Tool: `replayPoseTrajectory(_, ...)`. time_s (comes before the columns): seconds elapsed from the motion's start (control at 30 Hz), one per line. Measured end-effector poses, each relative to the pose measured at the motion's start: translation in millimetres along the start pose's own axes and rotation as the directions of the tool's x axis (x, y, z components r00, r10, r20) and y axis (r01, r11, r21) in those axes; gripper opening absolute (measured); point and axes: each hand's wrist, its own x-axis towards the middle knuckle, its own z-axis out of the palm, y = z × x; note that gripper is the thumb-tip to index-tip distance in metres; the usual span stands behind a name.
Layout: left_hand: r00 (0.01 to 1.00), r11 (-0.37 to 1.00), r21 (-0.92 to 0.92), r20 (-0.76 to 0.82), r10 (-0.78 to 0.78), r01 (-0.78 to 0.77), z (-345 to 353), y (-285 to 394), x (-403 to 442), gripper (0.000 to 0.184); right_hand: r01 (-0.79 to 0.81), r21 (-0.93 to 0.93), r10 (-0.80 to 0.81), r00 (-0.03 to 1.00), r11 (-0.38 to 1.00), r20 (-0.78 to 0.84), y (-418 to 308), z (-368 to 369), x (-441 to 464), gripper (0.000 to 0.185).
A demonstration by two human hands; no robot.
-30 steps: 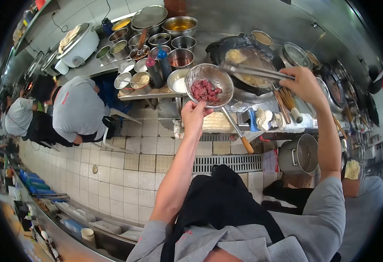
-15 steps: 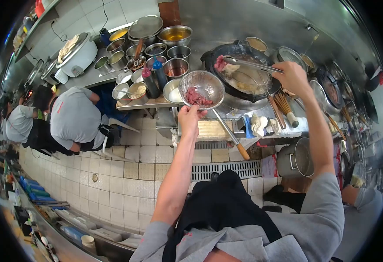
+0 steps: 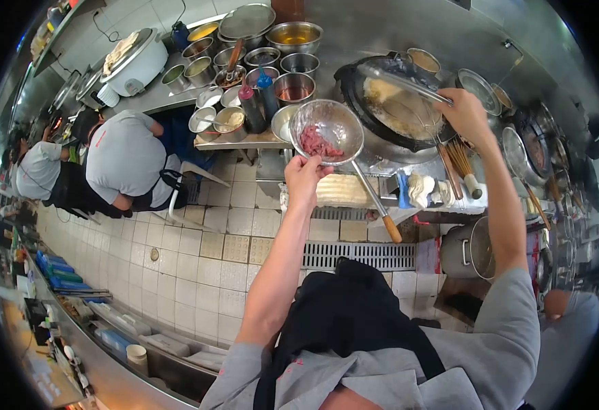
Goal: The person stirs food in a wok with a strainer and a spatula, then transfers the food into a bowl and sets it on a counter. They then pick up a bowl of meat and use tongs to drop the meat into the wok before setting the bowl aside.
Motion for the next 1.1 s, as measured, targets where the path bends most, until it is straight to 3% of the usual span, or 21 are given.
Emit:
replayPoseTrajectory(0.17,0.994,0.997,0.026,0.090,0.067,-0.069,14,2,-1,0.012,0.121,0.055,-0.131,0.961,0.991,0.245,-38,-41,-56,0.035)
replayPoseTrajectory(0.27,0.989,0.999,-0.005,0.134,0.054,-0.053,20,-3,1,0.011,0.195,-0.040,-0.178,0.948,0.980,0.263,-42,-20,-67,0.033)
replayPoseTrajectory(0.43,0.996,0.999,-0.030,0.082,0.033,-0.031,16,-14,25,0.007,0.166,0.015,-0.166,0.971,0.986,0.174,-34,-32,-66,0.032)
replayPoseTrajectory(0.6,1.000,1.000,-0.014,0.016,-0.003,0.003,22,-8,38,0.007,0.014,-0.035,-0.014,1.000,0.999,0.006,-13,-43,-27,0.031)
replayPoseTrajectory(0.67,1.000,1.000,-0.017,-0.002,0.005,-0.006,23,-11,40,0.007,0.015,-0.104,-0.021,0.998,0.994,-0.058,2,-13,-2,0.030)
replayPoseTrajectory(0.8,1.000,1.000,-0.007,0.003,0.009,-0.009,25,-12,31,0.008,-0.125,-0.295,0.160,0.983,0.947,0.096,32,93,58,0.027)
replayPoseTrajectory(0.9,0.999,0.998,0.044,-0.016,-0.035,0.036,24,-10,23,0.009,-0.189,-0.206,0.193,0.981,0.960,-0.003,44,115,61,0.028)
replayPoseTrajectory(1.0,0.999,0.998,0.050,0.012,-0.044,0.043,18,-8,21,0.011,-0.142,-0.099,0.138,0.989,0.985,-0.046,28,68,39,0.031)
replayPoseTrajectory(1.07,0.999,0.999,0.037,0.024,-0.038,0.037,19,-6,21,0.011,-0.028,-0.068,0.018,0.989,0.997,-0.150,34,47,26,0.033)
replayPoseTrajectory(1.1,0.999,0.999,0.032,0.034,-0.035,0.034,19,-6,22,0.011,-0.021,-0.041,0.017,0.995,0.999,-0.102,31,33,17,0.034)
